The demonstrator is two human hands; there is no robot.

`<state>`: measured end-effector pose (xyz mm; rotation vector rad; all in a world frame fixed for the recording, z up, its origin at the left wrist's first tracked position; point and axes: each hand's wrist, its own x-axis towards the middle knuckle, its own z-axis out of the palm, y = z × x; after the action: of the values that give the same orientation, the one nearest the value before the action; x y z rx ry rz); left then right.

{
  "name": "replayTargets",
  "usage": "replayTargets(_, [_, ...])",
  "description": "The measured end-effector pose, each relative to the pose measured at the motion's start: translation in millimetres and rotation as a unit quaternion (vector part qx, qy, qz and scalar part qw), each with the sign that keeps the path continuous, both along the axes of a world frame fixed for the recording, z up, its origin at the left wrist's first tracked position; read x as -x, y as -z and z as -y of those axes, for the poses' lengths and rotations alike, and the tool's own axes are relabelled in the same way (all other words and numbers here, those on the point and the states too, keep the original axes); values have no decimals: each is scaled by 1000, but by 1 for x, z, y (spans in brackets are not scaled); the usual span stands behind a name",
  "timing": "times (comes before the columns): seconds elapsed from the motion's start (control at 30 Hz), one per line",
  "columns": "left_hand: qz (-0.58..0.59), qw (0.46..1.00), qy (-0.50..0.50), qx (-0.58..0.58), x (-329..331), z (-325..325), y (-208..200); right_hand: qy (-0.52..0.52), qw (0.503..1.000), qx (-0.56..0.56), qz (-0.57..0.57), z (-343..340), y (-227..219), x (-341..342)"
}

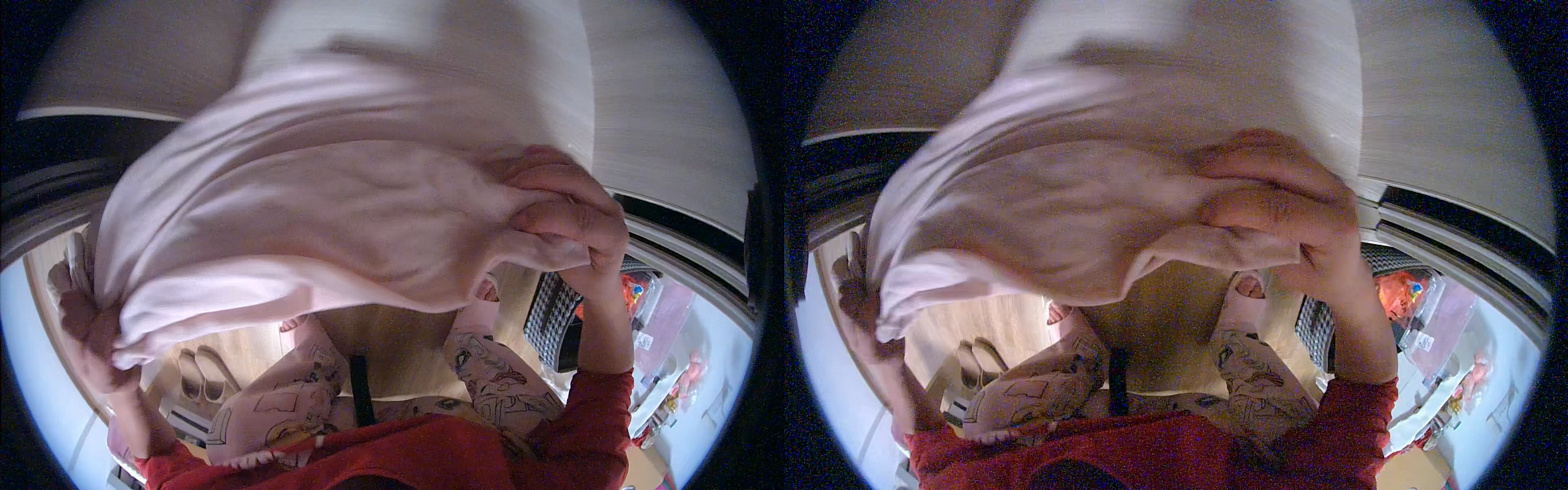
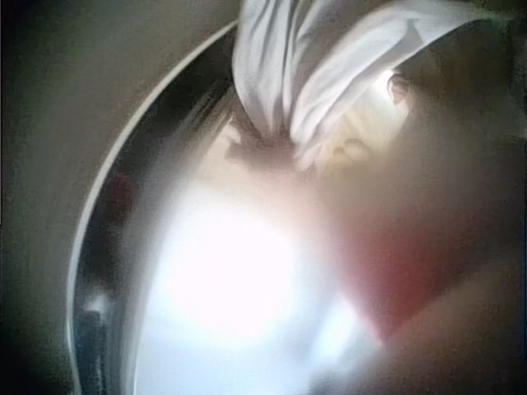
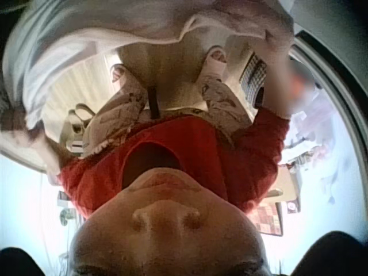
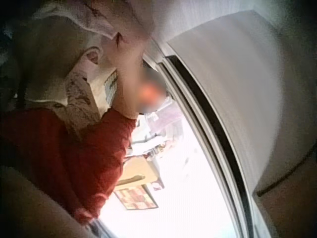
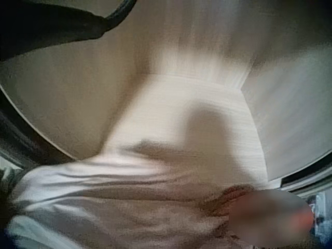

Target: The person kneels on the floor and wipes the interior surfaces of a light-colored wooden cabinet using a pink cloth. They clean the top shelf, side panels, and the bottom surface of the cabinet, repeatedly folding and adjusting the cloth to reach different areas.

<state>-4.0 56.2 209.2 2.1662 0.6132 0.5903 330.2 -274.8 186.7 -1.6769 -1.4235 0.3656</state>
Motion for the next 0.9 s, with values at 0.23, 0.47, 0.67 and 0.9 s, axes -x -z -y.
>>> replayTargets(0.23, [-85, 883, 269, -375, -87, 3, 110, 17, 950, 202, 236, 59, 53, -13])
replayTargets(0.47, [-93, 921, 252, -283, -75, 10, 116, 39, 941, 286, 179, 77, 88, 8])
replayTargets(0.67, [-135, 937, 206, -248, -68, 0, 120, 61, 953, 243, 172, 71, 93, 8])
replayTargets(0.9, [-93, 922, 189, -325, -96, -14, 108, 94, 938, 256, 216, 71, 100, -8])
